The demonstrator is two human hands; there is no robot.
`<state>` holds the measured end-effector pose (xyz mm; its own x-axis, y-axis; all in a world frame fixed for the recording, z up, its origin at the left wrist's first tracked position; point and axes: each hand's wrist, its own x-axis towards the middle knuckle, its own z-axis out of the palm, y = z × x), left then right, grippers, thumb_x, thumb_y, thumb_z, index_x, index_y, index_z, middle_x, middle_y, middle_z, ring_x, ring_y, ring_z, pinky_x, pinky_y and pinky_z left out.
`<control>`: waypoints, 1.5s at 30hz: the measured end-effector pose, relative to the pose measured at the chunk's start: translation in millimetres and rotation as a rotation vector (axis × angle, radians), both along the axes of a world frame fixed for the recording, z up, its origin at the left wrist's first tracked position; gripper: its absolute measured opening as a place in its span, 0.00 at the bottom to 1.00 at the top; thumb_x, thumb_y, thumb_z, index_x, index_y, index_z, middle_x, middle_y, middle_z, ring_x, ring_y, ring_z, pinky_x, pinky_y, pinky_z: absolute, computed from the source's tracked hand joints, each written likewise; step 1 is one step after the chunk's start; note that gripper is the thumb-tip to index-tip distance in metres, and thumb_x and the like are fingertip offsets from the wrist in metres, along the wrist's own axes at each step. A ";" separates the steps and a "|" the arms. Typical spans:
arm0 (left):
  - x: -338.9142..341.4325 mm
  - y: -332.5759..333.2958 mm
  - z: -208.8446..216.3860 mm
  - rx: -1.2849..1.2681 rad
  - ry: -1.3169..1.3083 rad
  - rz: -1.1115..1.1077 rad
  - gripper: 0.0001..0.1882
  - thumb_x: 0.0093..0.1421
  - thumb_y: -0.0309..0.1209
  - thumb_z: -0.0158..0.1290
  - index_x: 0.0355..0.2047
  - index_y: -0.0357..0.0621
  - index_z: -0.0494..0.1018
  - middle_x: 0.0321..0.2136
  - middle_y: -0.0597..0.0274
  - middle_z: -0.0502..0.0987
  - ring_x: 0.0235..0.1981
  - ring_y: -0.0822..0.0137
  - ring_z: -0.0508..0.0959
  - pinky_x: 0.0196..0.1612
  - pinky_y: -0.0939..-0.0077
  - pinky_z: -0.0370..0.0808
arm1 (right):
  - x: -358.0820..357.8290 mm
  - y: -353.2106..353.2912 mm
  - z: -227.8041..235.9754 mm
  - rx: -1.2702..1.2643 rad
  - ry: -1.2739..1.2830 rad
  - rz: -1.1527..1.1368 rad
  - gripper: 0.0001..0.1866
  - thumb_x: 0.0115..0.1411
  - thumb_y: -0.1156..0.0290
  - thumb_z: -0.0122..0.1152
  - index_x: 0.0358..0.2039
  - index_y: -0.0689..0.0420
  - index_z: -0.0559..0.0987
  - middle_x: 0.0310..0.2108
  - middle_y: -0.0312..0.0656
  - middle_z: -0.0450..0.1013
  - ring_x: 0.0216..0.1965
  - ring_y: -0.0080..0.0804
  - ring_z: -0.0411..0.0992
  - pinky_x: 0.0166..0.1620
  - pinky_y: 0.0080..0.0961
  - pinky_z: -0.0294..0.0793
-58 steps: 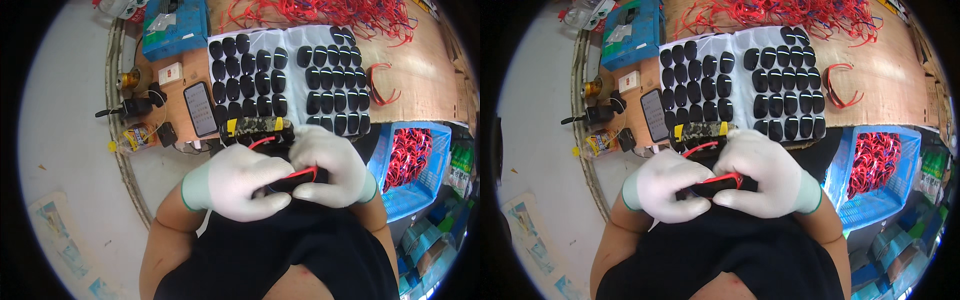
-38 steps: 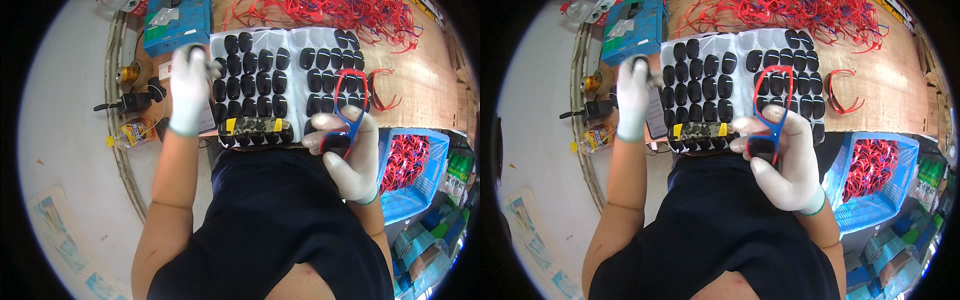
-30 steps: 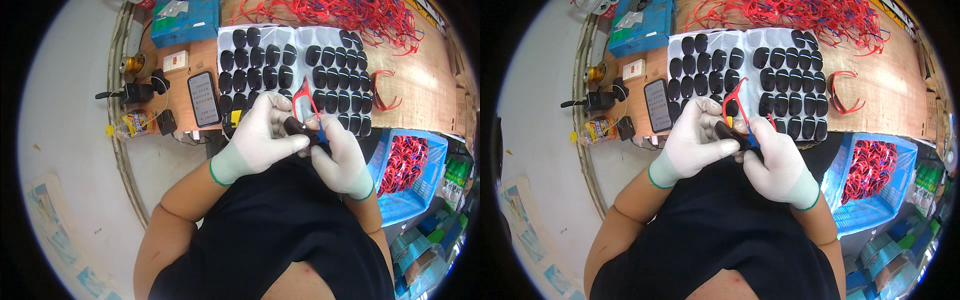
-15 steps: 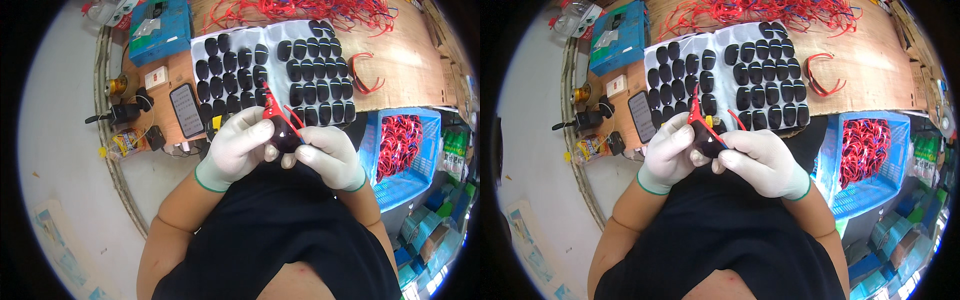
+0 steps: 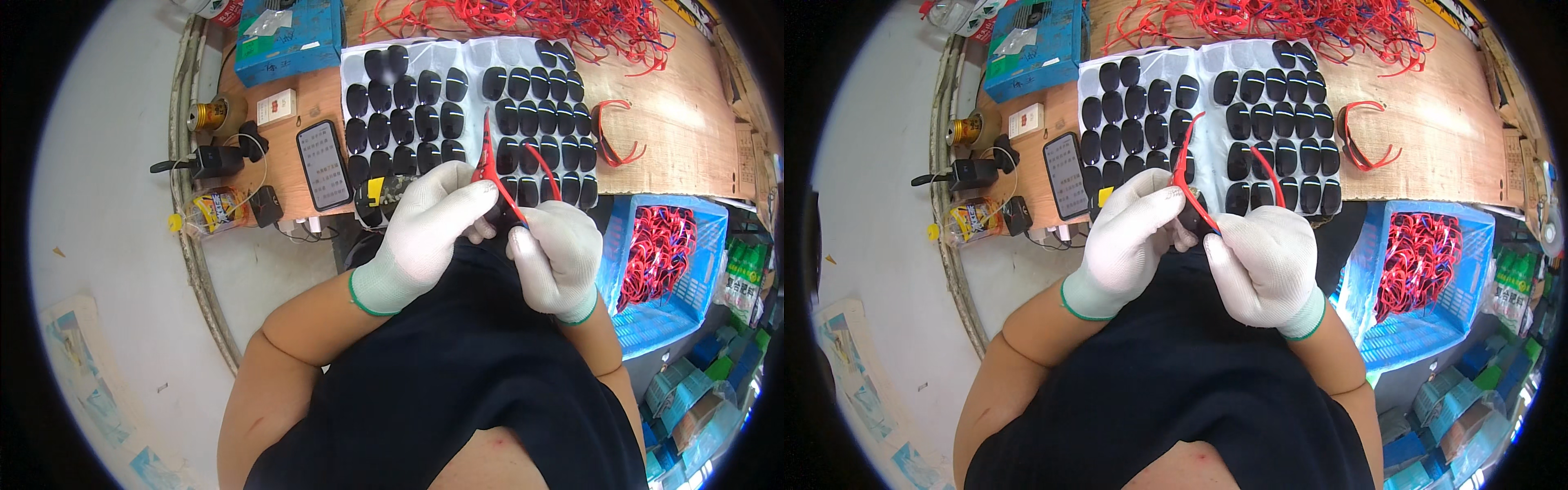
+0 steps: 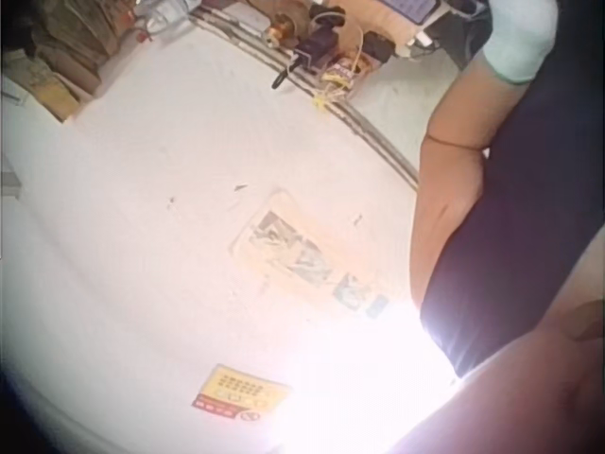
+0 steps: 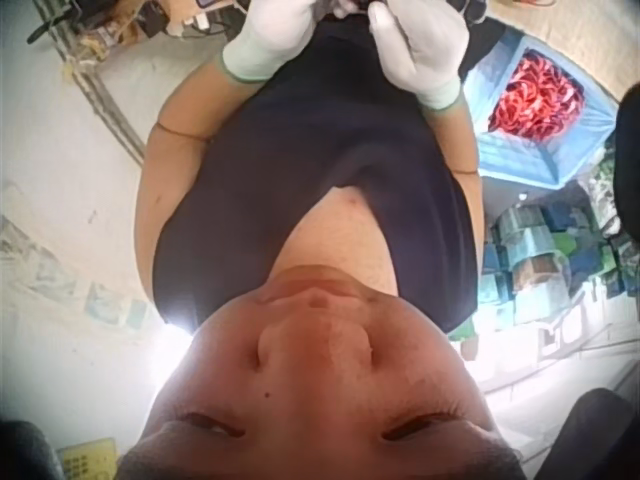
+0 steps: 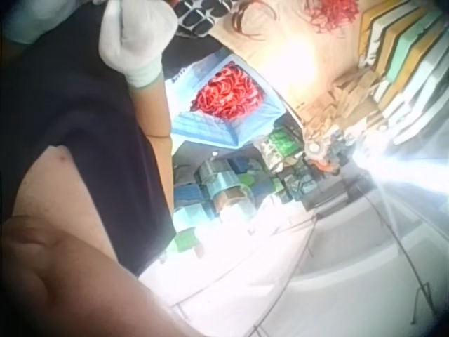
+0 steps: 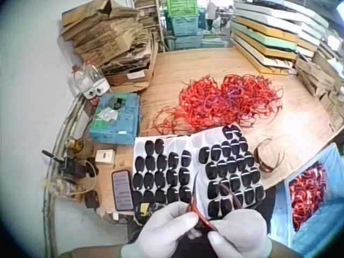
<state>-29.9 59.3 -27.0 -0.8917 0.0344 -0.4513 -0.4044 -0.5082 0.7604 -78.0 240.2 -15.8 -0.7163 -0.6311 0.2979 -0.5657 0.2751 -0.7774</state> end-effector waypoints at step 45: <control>-10.4 3.3 33.7 -0.308 0.154 -0.073 0.12 0.72 0.32 0.48 0.37 0.35 0.75 0.30 0.64 0.80 0.32 0.76 0.77 0.39 0.79 0.76 | -3.4 -3.6 16.1 -0.376 -1.046 -0.126 0.09 0.65 0.69 0.59 0.31 0.63 0.78 0.21 0.35 0.75 0.21 0.19 0.72 0.27 0.19 0.70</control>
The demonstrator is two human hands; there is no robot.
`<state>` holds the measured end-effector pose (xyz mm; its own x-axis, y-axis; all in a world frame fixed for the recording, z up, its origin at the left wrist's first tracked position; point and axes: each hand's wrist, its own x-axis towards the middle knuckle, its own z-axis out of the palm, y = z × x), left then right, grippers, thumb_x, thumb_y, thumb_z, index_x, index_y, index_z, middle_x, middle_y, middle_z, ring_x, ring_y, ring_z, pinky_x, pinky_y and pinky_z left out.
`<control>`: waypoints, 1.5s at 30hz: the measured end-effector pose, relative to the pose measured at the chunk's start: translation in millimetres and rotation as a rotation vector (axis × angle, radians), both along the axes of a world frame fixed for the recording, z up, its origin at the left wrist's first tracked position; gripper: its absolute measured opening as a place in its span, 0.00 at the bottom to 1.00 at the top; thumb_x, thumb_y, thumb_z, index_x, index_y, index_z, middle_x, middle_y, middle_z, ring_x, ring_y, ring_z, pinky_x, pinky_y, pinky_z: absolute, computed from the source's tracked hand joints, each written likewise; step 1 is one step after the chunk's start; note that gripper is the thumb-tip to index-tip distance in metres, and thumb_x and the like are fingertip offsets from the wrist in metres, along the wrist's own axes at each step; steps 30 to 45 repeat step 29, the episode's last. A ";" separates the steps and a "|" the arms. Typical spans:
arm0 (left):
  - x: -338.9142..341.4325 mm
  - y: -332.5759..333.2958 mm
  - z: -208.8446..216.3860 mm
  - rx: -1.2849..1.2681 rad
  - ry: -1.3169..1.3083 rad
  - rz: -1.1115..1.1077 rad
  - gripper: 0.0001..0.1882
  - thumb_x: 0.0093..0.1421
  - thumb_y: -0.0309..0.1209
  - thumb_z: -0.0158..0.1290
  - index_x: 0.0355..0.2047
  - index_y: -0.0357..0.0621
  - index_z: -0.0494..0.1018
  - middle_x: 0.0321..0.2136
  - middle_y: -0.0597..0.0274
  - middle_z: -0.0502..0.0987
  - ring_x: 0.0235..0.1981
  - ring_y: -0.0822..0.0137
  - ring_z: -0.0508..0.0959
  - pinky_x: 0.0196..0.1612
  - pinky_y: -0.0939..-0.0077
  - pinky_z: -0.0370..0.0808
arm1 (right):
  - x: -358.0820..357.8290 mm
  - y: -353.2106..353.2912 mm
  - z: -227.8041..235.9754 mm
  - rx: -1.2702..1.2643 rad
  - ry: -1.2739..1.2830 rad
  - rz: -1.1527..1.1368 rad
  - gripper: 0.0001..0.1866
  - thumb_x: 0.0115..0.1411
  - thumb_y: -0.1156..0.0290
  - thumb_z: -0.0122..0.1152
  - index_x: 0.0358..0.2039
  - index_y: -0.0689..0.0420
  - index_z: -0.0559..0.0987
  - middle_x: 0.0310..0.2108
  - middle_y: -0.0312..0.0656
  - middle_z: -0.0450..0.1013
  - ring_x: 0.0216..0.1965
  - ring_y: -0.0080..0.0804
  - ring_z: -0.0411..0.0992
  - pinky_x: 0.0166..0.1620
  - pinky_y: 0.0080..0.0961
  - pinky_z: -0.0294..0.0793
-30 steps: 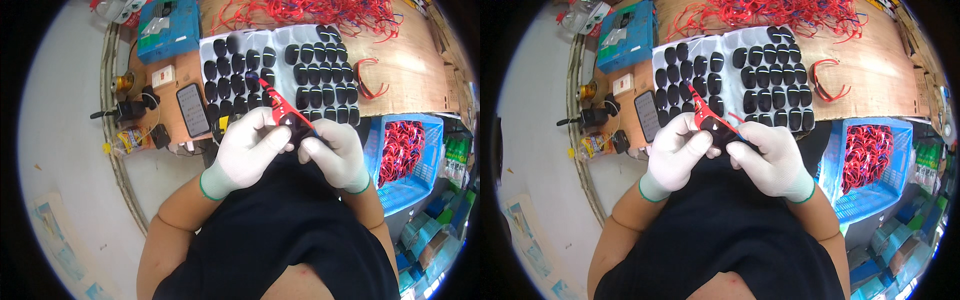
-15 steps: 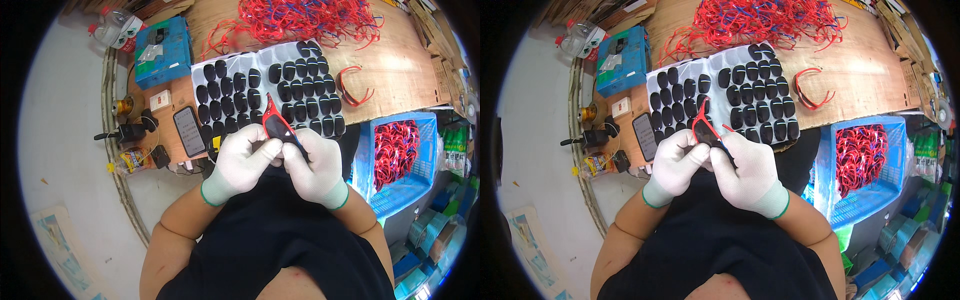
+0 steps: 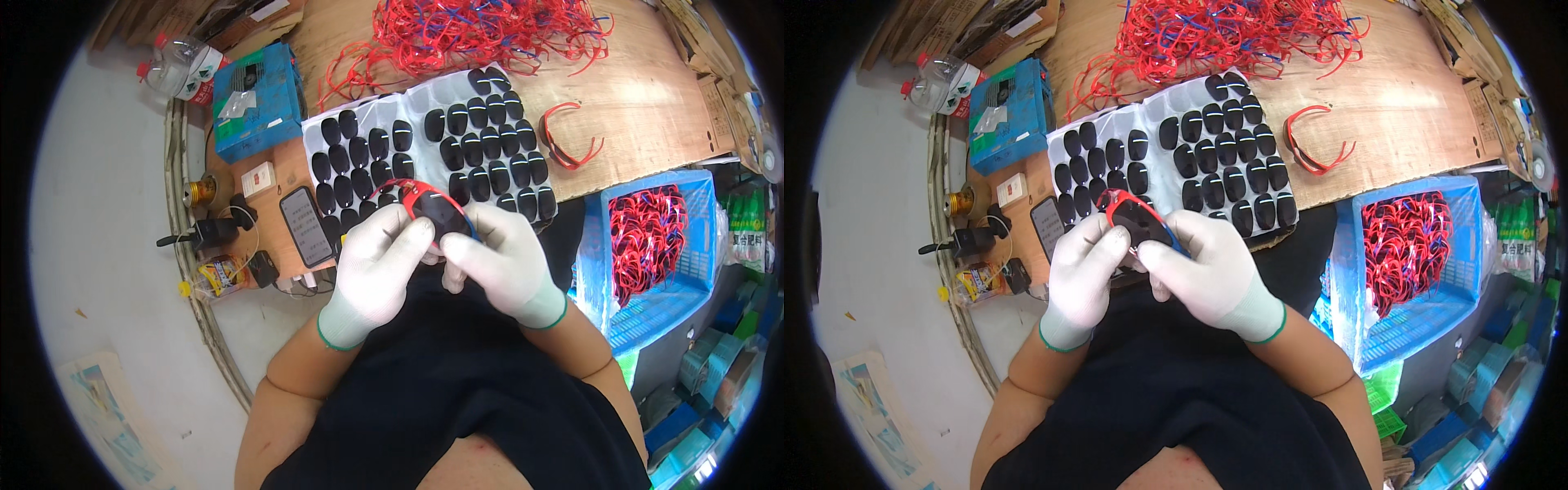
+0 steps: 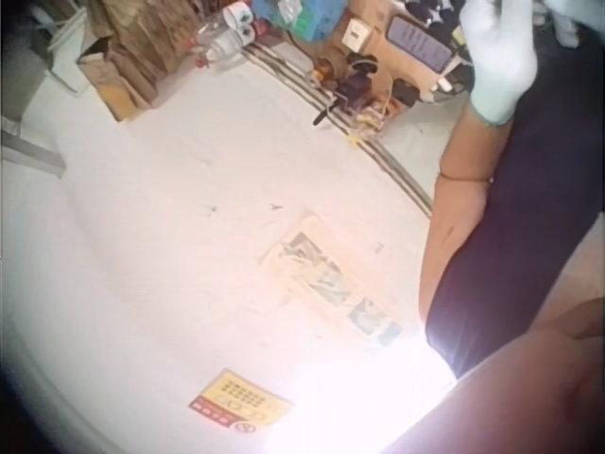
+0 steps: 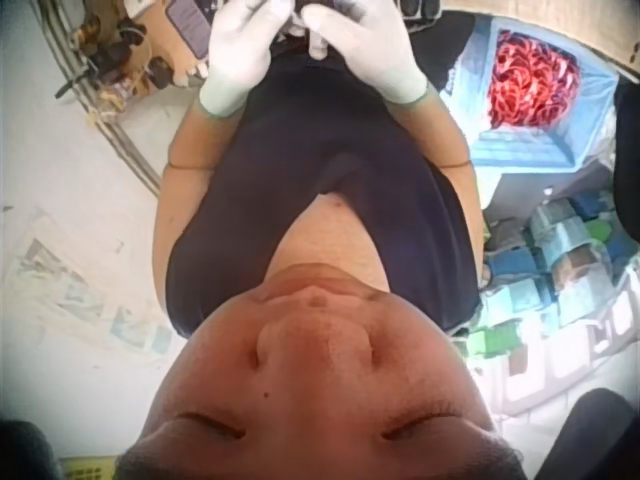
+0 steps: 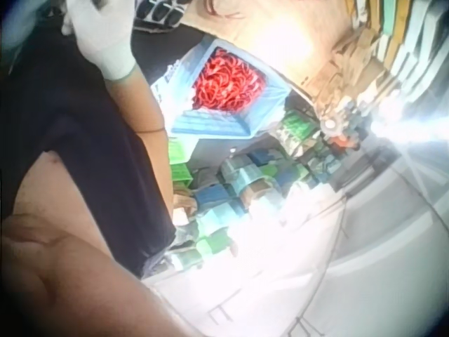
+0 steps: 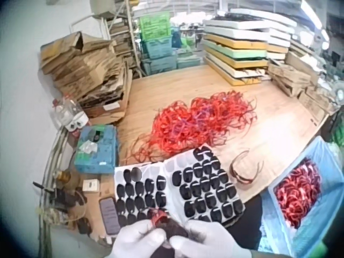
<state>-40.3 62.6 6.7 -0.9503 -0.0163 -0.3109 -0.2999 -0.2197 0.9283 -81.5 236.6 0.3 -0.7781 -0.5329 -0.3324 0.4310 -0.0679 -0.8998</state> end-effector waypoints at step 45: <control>-100.9 27.5 -39.1 -0.342 0.469 -0.395 0.08 0.56 0.29 0.60 0.34 0.39 0.81 0.67 0.26 0.58 0.66 0.38 0.68 0.62 0.57 0.69 | -72.8 76.8 -43.7 0.107 0.732 0.005 0.07 0.65 0.68 0.58 0.34 0.58 0.79 0.25 0.45 0.74 0.28 0.44 0.75 0.36 0.39 0.73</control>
